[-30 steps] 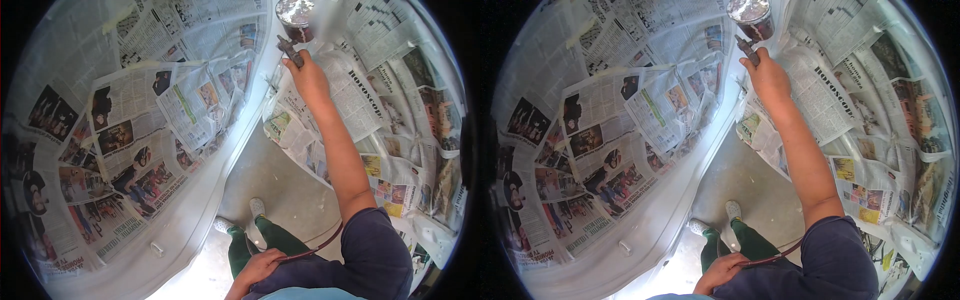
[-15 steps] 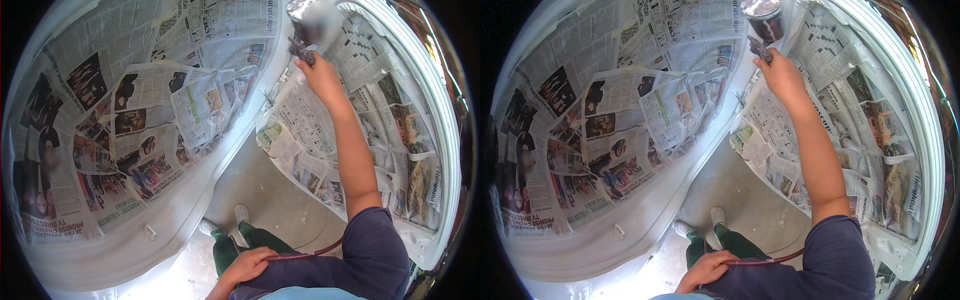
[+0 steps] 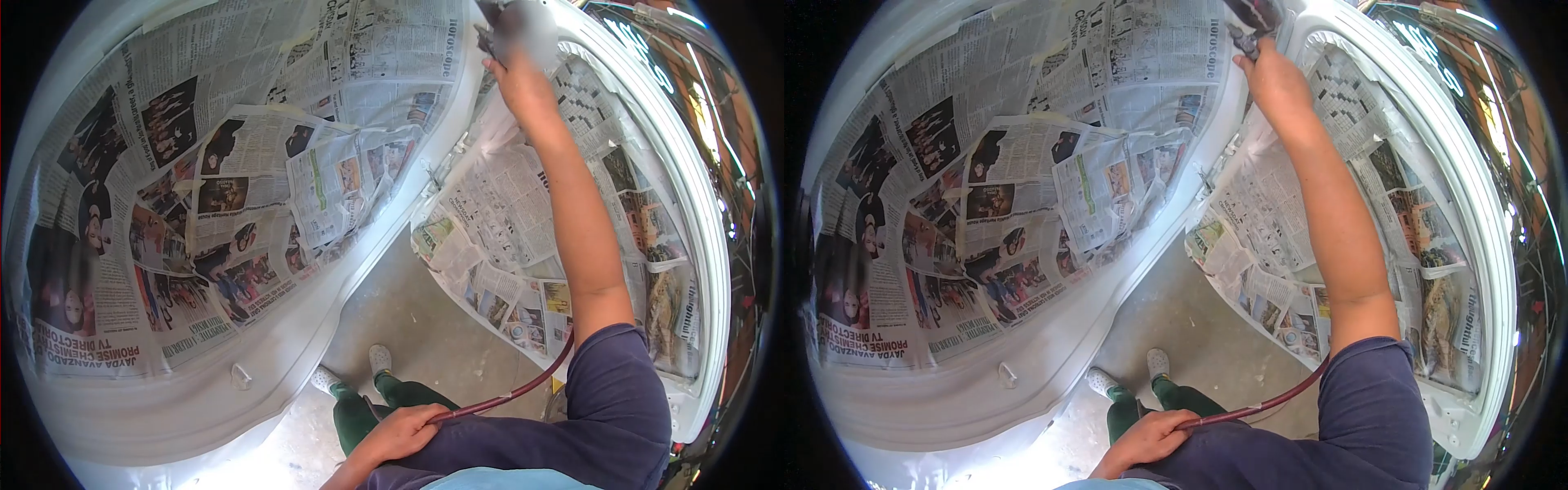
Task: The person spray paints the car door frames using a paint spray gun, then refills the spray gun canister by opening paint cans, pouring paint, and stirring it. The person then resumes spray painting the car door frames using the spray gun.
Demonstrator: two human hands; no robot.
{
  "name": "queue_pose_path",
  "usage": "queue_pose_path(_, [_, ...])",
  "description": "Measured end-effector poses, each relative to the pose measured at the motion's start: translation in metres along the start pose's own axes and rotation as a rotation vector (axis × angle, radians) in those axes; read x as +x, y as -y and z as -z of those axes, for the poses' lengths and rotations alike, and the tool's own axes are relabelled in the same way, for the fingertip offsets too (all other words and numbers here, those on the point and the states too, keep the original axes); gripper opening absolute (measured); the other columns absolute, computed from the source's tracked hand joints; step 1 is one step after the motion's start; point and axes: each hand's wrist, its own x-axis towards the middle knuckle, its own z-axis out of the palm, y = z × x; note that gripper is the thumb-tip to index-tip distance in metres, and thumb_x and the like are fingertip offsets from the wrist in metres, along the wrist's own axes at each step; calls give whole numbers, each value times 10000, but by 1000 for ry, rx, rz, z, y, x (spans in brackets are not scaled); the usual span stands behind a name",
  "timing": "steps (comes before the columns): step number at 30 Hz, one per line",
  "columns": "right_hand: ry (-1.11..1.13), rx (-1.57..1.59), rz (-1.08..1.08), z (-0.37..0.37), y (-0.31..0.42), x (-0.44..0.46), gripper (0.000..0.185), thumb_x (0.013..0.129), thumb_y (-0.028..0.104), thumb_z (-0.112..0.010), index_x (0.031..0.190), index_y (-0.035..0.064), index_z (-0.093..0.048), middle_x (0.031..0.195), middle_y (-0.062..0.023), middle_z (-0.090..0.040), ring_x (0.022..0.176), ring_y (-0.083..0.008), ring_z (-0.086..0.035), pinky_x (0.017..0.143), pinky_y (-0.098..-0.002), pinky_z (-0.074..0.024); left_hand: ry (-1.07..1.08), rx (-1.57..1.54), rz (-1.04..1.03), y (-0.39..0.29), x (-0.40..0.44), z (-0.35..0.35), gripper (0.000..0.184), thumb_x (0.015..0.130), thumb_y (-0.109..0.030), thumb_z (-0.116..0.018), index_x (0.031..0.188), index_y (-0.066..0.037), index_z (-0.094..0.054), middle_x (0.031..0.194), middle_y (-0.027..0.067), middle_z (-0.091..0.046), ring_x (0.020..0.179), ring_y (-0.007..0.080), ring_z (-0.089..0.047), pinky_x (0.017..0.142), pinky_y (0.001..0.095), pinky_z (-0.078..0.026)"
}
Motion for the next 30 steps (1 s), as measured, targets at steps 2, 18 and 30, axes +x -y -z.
queue_pose_path(2, [-42, -1, 16, 11, 9, 14, 449, 935, 397, -602, 1159, 14, -533, 914, -275, -680, 888, -476, -647, 777, -547, -504, 14, -24, 1, -5, 1, 2, 329, 892, -112, -505, 1203, -29, -572, 1058, 194, -651, 961, 374, -636, 851, 411, -504])
queue_pose_path(18, [38, 180, -83, 80, 46, 45, 535, 908, 495, -623, 1114, 3, -572, 740, -84, -619, 587, -168, -644, 519, -304, -515, 49, -46, -73, -26, -20, 9, 328, 894, -98, -484, 1209, -51, -562, 1056, 195, -654, 950, 381, -638, 831, 422, -506])
queue_pose_path(30, [-242, 72, 87, 62, 38, 82, 490, 910, 351, -640, 1227, -9, -541, 1024, -264, -668, 977, -424, -645, 851, -468, -501, 28, -41, -7, -45, -29, 13, 346, 894, -92, -493, 1231, -45, -558, 1045, 179, -658, 962, 347, -648, 849, 385, -506])
